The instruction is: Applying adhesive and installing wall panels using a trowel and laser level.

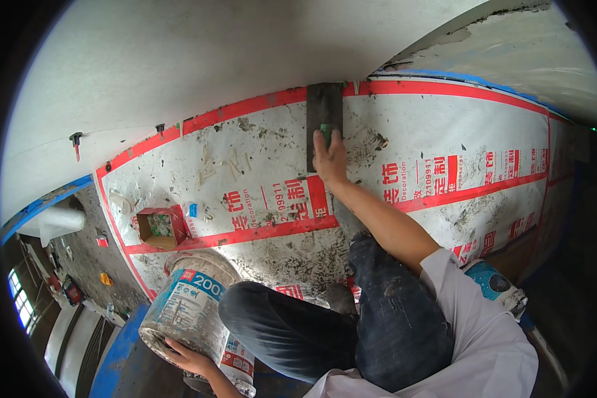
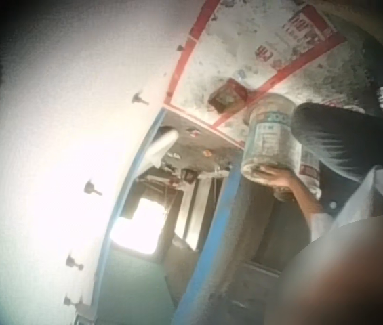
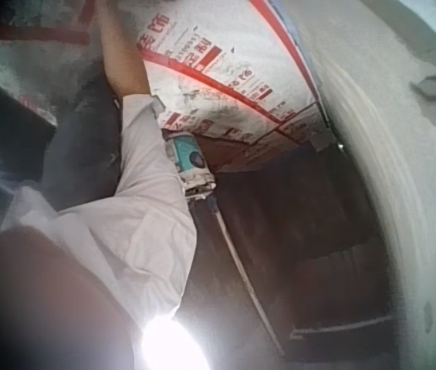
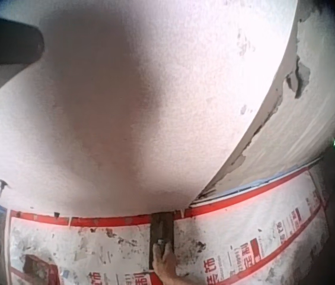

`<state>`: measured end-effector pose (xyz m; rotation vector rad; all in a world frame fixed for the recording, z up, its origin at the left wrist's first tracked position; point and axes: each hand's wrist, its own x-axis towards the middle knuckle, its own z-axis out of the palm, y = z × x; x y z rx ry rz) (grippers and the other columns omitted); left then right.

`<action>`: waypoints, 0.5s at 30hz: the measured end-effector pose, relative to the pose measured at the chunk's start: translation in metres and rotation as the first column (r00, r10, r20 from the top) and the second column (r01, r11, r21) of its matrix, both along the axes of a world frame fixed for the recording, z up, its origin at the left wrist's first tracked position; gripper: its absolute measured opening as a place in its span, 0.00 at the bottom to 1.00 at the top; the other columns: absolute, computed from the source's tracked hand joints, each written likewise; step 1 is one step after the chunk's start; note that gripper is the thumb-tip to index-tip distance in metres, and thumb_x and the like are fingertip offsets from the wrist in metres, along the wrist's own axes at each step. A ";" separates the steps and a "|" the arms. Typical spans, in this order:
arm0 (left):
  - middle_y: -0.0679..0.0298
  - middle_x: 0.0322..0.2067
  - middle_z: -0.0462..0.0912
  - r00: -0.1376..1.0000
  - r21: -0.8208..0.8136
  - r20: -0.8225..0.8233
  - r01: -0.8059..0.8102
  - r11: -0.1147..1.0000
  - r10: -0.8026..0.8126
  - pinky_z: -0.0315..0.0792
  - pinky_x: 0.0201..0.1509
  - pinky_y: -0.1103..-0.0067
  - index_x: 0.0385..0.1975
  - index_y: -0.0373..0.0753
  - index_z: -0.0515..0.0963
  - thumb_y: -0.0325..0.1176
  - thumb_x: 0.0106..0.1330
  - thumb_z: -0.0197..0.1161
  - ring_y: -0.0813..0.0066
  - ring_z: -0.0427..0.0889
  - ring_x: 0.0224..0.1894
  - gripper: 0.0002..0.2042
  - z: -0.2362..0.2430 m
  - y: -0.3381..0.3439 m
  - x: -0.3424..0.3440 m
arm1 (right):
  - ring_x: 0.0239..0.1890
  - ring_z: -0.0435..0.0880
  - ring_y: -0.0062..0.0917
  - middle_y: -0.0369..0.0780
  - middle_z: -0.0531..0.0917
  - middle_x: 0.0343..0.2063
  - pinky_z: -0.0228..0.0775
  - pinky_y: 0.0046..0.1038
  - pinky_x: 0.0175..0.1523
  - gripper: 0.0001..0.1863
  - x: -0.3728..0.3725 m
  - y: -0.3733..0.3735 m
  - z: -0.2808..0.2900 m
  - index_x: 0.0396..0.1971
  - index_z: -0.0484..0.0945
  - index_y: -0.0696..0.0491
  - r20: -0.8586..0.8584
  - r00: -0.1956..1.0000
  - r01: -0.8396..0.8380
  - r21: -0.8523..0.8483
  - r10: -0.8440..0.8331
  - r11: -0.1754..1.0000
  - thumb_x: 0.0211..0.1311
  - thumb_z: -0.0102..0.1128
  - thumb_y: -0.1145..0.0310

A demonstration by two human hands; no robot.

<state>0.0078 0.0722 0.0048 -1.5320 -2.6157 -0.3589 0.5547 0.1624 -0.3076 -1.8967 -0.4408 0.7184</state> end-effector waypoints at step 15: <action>0.37 0.74 0.73 1.000 -0.008 -0.013 -0.007 1.000 0.007 0.67 0.77 0.59 0.75 0.27 0.72 0.60 0.85 0.54 0.39 0.74 0.73 0.38 -0.002 -0.006 -0.007 | 0.31 0.83 0.58 0.57 0.81 0.26 0.73 0.48 0.37 0.26 0.028 -0.007 0.015 0.40 0.75 0.62 0.139 0.987 -0.080 0.021 0.076 0.997 0.81 0.63 0.50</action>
